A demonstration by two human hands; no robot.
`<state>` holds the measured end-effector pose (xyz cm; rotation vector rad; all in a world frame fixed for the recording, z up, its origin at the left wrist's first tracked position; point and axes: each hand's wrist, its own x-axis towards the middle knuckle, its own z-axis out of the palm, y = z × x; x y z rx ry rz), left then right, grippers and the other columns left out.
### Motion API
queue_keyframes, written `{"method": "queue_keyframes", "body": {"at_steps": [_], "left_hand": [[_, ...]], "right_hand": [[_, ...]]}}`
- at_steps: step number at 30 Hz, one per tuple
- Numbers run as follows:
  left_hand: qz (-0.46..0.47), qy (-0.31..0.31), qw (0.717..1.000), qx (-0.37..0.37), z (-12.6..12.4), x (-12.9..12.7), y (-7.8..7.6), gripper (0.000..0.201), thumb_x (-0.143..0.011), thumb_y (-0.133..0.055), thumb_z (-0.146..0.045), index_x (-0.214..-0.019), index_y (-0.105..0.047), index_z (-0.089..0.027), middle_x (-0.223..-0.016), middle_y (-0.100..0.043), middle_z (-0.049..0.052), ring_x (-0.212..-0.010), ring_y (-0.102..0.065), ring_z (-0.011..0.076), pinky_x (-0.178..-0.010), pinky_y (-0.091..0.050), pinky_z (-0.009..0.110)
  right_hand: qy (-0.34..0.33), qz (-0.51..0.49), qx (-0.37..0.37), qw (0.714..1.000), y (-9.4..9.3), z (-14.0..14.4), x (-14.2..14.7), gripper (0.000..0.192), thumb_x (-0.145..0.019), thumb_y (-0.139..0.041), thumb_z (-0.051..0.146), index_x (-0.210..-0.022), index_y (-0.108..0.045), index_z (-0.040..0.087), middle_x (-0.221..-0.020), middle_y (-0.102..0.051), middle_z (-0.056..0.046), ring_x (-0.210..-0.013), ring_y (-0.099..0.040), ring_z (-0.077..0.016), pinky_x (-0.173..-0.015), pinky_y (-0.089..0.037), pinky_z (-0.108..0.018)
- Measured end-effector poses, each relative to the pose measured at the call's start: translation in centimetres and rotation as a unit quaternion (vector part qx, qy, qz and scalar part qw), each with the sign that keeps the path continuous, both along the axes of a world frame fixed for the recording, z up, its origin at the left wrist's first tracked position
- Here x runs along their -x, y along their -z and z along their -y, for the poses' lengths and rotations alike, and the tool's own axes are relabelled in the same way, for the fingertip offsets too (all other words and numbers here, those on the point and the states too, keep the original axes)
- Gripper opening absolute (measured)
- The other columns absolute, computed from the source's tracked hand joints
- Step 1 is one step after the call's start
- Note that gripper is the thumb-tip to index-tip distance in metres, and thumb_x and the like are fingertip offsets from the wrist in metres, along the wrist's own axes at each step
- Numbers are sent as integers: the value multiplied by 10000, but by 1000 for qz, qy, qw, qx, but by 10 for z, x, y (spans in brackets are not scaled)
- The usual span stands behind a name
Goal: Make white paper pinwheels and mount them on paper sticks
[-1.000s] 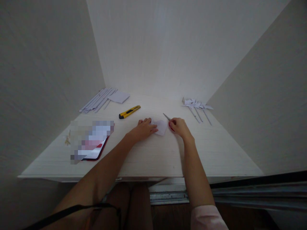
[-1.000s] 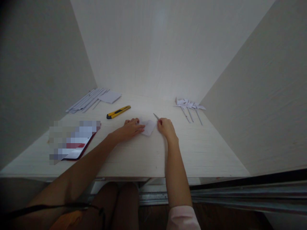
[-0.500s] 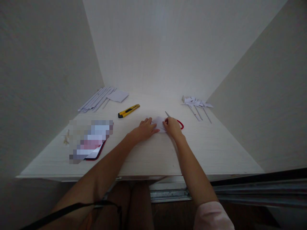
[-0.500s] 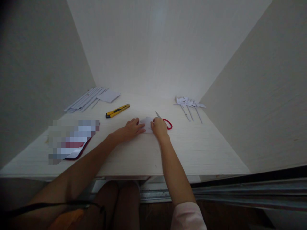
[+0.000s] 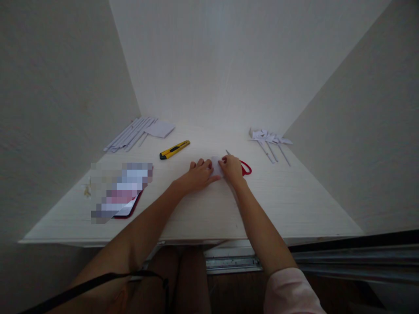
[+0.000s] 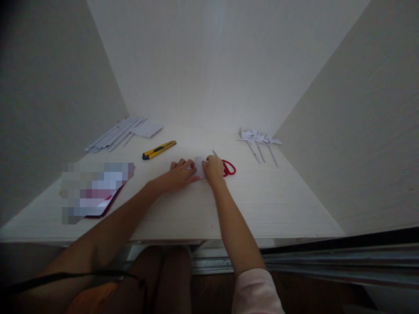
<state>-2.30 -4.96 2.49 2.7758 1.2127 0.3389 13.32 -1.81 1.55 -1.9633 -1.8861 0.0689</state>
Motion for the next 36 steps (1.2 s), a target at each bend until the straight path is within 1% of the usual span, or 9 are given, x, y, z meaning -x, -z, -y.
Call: {"method": "queue_keyframes", "body": {"at_steps": [4, 8, 11, 14, 17, 25, 29, 33, 36], "left_hand": [[4, -4, 1000, 20, -3, 1, 2, 509, -867, -207, -512, -1006, -575, -191, -1163, -434, 104, -1030, -371, 271, -792, -306, 426], [10, -8, 999, 30, -4, 2, 4, 489, -869, -206, -509, -1020, -566, -216, -1185, -437, 86, -1021, -380, 263, -779, -309, 422], [13, -13, 999, 37, -5, 4, 4, 476, -869, -215, -507, -1035, -567, -232, -1182, -444, 78, -1023, -380, 263, -785, -302, 427], [16, -6, 999, 40, -8, 5, 5, 463, -871, -231, -494, -1027, -581, -233, -1164, -457, 77, -1028, -379, 261, -783, -298, 416], [24, -3, 999, 40, -12, 5, 7, 448, -871, -248, -486, -1008, -594, -237, -1141, -475, 74, -1017, -392, 250, -772, -298, 401], [32, 1, 999, 37, -12, 7, 7, 418, -877, -271, -456, -1008, -598, -231, -1127, -488, 74, -1024, -396, 238, -796, -281, 392], [22, 4, 999, 34, -10, 7, 6, 403, -875, -281, -452, -1023, -582, -228, -1135, -483, 85, -1025, -401, 243, -784, -283, 400], [13, -1, 999, 30, -9, 6, 5, 400, -875, -283, -447, -997, -581, -210, -1123, -484, 93, -1017, -404, 247, -778, -282, 411], [11, -2, 999, 36, -8, 5, 5, 396, -874, -286, -448, -974, -585, -208, -1127, -478, 91, -1018, -401, 248, -787, -278, 412]], "right_hand": [[-19, 15, -17, 1000, 0, -1, 0, 197, -760, -505, 226, -878, -624, 122, -877, -647, -123, -827, -572, -206, -739, -399, -300], [-33, 24, -25, 999, -1, 0, 1, 182, -763, -453, 160, -823, -619, 116, -827, -646, -116, -780, -563, -198, -703, -383, -294], [-62, 6, -31, 998, -2, 0, 1, 193, -745, -455, 127, -853, -616, 124, -810, -642, -95, -762, -553, -179, -703, -372, -285], [-93, -14, -47, 994, -2, 2, 0, 235, -740, -461, 119, -906, -618, 172, -821, -635, -58, -798, -541, -171, -743, -354, -302], [-100, -20, -66, 993, -1, 5, 0, 221, -752, -455, 133, -860, -634, 205, -851, -628, -44, -845, -533, -181, -776, -332, -341], [-122, -71, -72, 987, 2, 6, -3, 200, -742, -446, 111, -823, -617, 174, -851, -652, -38, -821, -563, -153, -817, -344, -328], [-113, -67, -82, 988, 5, 6, -4, 213, -743, -449, 117, -861, -615, 179, -856, -656, -30, -822, -571, -152, -821, -345, -334], [-71, -55, -60, 994, 8, 2, -4, 147, -757, -476, 177, -786, -619, 162, -808, -661, -48, -777, -577, -156, -806, -355, -331], [-50, -61, -46, 996, 8, 0, -4, 131, -762, -488, 198, -779, -612, 162, -787, -659, -51, -753, -577, -157, -782, -365, -321]]}}
